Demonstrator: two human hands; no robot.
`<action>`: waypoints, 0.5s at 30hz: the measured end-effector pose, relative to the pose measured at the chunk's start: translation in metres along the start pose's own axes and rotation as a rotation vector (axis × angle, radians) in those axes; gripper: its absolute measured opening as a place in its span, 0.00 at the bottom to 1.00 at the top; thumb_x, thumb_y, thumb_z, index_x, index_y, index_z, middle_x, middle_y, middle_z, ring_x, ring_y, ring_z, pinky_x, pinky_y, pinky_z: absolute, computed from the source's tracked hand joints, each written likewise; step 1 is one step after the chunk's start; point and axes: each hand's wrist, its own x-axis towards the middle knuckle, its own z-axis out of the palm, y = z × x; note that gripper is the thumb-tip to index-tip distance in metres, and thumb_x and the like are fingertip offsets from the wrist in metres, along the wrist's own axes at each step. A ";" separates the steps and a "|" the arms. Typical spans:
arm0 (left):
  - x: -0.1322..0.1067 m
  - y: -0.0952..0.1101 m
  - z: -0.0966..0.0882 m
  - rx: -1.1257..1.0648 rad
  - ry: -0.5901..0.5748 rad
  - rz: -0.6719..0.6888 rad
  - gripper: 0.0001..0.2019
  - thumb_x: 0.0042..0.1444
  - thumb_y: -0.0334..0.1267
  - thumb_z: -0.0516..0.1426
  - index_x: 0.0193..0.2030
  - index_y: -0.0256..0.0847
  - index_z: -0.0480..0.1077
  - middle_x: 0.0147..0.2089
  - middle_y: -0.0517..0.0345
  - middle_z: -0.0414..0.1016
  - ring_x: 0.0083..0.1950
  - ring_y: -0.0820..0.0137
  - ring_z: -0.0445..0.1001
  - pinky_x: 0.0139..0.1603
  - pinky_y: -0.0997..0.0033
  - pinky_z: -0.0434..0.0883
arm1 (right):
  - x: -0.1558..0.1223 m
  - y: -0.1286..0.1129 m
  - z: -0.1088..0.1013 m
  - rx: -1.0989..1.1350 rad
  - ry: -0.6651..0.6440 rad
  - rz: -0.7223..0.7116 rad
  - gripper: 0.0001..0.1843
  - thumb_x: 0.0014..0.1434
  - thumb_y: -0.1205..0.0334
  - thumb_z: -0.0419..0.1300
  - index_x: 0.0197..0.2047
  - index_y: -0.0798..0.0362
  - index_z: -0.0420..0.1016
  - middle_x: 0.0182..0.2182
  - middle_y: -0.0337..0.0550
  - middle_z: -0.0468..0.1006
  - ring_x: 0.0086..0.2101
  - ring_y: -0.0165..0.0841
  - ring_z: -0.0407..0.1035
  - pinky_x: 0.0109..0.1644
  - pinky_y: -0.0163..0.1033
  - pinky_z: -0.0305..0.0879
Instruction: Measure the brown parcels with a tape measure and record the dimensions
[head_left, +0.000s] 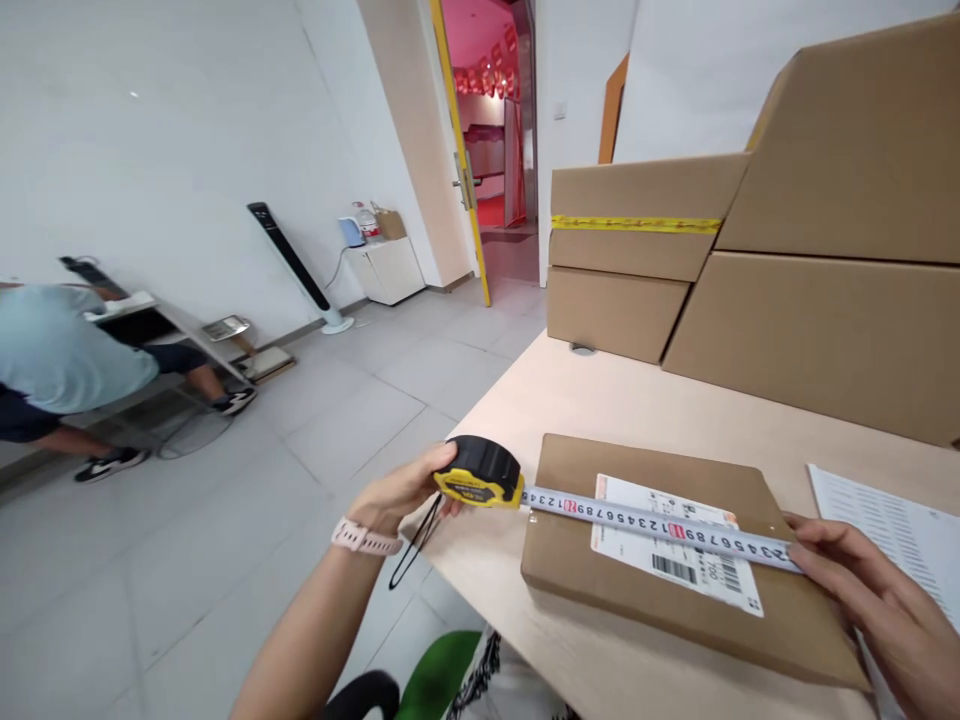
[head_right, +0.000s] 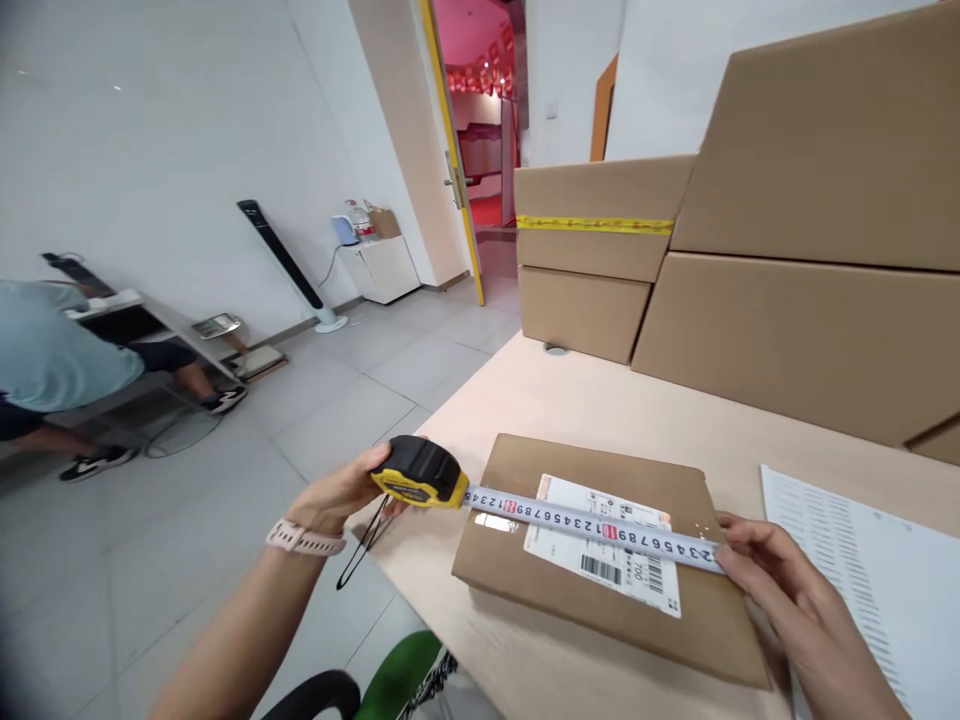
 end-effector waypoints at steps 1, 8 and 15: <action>0.001 -0.001 0.000 0.001 -0.004 0.003 0.32 0.44 0.68 0.59 0.25 0.33 0.73 0.19 0.51 0.73 0.17 0.73 0.67 0.16 0.75 0.64 | 0.002 0.004 -0.001 -0.005 0.003 0.009 0.18 0.44 0.43 0.67 0.34 0.42 0.71 0.55 0.40 0.74 0.56 0.51 0.66 0.46 0.41 0.73; 0.001 -0.006 -0.003 0.010 -0.030 0.021 0.31 0.47 0.67 0.56 0.26 0.35 0.73 0.19 0.51 0.72 0.18 0.73 0.67 0.16 0.75 0.62 | 0.009 0.011 -0.003 -0.041 0.022 0.007 0.16 0.44 0.42 0.66 0.31 0.42 0.73 0.55 0.43 0.74 0.57 0.55 0.65 0.45 0.46 0.74; 0.001 -0.006 -0.003 0.025 -0.030 0.012 0.31 0.48 0.68 0.55 0.25 0.35 0.73 0.18 0.51 0.72 0.18 0.72 0.67 0.16 0.74 0.61 | 0.005 0.010 -0.002 -0.031 0.010 0.007 0.16 0.44 0.43 0.66 0.32 0.42 0.73 0.54 0.43 0.75 0.58 0.55 0.64 0.45 0.44 0.74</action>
